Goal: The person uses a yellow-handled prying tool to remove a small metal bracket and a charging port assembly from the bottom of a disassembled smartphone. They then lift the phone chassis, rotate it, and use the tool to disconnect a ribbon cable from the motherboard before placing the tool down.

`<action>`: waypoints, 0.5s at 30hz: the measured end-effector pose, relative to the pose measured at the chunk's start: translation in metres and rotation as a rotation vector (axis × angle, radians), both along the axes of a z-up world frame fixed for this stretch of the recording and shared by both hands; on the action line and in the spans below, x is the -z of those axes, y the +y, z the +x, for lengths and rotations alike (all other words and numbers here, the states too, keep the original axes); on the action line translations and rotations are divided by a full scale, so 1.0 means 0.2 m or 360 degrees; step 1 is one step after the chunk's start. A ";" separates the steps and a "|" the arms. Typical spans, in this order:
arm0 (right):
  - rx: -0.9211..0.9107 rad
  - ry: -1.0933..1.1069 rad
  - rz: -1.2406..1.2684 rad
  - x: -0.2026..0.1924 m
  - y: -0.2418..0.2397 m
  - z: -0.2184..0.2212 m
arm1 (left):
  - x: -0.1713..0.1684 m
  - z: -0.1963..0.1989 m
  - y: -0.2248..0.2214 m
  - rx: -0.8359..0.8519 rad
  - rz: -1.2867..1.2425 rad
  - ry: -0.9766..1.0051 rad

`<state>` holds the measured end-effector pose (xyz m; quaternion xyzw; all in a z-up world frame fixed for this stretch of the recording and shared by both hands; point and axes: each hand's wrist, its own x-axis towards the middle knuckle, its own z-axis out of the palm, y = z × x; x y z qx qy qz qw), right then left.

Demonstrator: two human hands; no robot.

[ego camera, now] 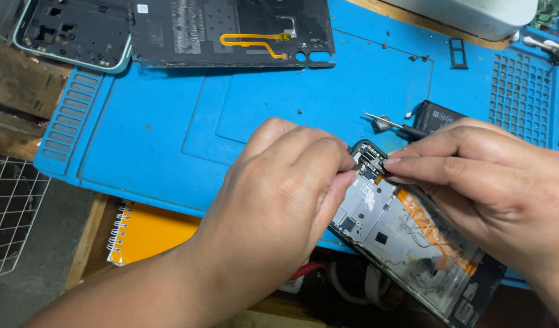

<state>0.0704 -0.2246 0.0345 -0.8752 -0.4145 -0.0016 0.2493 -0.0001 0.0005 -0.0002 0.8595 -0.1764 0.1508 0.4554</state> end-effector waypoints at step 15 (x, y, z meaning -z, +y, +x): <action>-0.0034 -0.0047 -0.0053 0.04 -0.03 0.01 | -0.03 0.01 0.00 0.0019 -0.0048 -0.0142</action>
